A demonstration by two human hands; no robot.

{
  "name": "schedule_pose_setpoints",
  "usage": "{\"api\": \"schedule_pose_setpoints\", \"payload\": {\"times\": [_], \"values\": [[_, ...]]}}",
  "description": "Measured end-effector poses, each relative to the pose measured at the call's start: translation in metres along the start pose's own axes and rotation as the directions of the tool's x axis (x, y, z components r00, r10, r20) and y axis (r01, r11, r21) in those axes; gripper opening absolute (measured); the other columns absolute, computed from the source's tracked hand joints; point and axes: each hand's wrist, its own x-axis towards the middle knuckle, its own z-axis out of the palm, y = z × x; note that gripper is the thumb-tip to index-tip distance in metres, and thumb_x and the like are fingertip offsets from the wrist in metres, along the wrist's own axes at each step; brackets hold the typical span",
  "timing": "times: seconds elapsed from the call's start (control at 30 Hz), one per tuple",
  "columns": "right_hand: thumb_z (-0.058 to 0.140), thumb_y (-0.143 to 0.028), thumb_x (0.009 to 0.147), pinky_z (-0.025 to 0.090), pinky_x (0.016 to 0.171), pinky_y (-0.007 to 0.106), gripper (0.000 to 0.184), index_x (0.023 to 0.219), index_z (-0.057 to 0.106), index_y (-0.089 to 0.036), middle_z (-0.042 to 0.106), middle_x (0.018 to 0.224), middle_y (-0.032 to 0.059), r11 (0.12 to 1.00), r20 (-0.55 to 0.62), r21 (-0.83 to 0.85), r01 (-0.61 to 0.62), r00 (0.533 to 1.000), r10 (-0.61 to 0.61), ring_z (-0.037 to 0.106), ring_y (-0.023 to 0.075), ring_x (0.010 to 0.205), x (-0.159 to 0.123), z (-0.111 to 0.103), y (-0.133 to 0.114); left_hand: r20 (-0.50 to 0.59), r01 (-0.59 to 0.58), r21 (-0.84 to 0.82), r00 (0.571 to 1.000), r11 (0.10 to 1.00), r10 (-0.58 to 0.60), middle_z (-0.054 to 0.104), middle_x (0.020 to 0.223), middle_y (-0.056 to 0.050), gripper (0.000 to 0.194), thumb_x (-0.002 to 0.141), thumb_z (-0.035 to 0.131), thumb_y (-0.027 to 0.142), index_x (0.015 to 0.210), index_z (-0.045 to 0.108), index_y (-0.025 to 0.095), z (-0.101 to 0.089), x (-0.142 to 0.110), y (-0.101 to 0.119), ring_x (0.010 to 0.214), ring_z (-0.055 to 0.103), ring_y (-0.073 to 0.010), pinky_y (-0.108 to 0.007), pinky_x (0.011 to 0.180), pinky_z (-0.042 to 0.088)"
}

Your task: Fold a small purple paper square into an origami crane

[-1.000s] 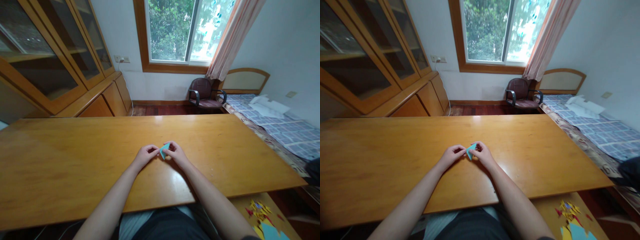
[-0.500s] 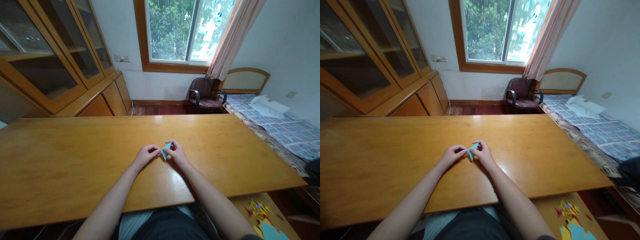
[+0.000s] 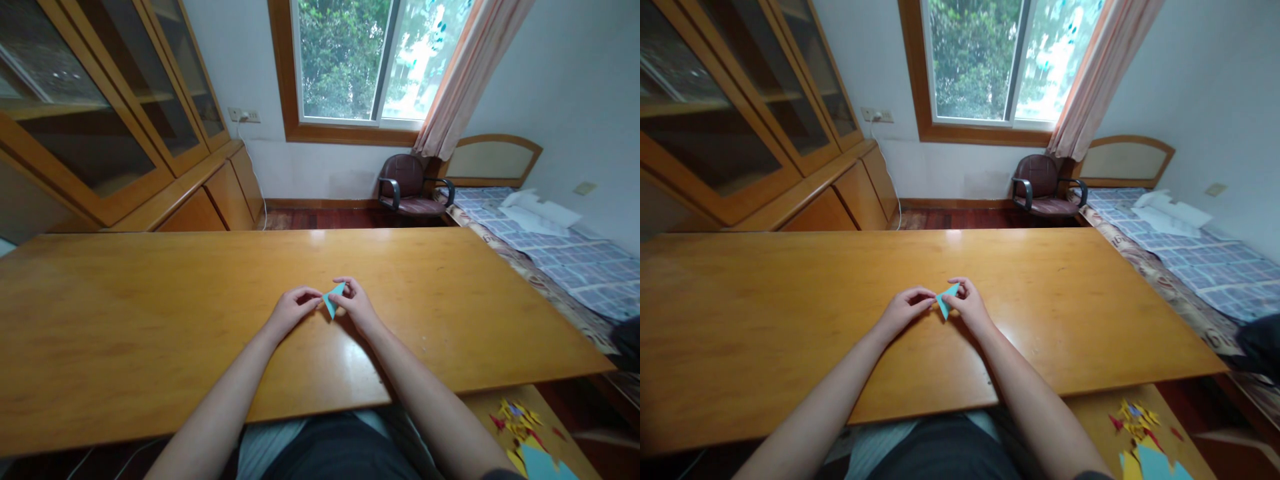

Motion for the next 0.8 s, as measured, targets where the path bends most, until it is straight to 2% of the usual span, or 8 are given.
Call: {"api": "schedule_pose_setpoints", "payload": {"times": [0.23,0.47,0.8], "values": [[0.083,-0.034,0.062,0.044,0.062,0.025,0.047,0.100,0.059,-0.022,0.057,0.068,-0.0056,1.000,-0.010,-0.001,-0.009,1.000,0.009,0.054,0.0125,0.064,-0.0006,0.0000,-0.0013,-0.009,-0.039,-0.012,0.999,0.999,0.039,0.071,0.088,-0.006,0.028,0.084,0.068,0.042,0.095,0.075,0.017,0.0005,-0.0011,-0.0005,0.077,0.064,-0.0170,-0.027,0.070,0.051],[0.083,-0.032,0.064,0.043,0.063,0.024,0.046,0.101,0.059,-0.021,0.057,0.068,-0.0059,1.000,0.002,0.015,-0.006,1.000,0.006,0.053,0.0117,0.064,-0.0004,-0.0007,-0.0011,-0.016,-0.106,0.019,0.994,0.994,0.106,0.069,0.087,-0.006,0.022,0.086,0.068,0.036,0.095,0.076,0.018,-0.0002,-0.0011,0.0075,0.077,0.063,-0.0161,-0.026,0.071,0.049],[0.083,-0.034,0.063,0.043,0.063,0.025,0.047,0.102,0.059,-0.021,0.057,0.069,-0.0056,1.000,-0.001,0.006,-0.008,1.000,0.008,0.053,0.0125,0.064,-0.0009,-0.0002,-0.0018,-0.023,-0.133,0.058,0.991,0.989,0.135,0.070,0.087,-0.006,0.023,0.087,0.066,0.038,0.095,0.076,0.018,-0.0002,-0.0030,0.0076,0.079,0.063,-0.0172,-0.027,0.072,0.049]]}}
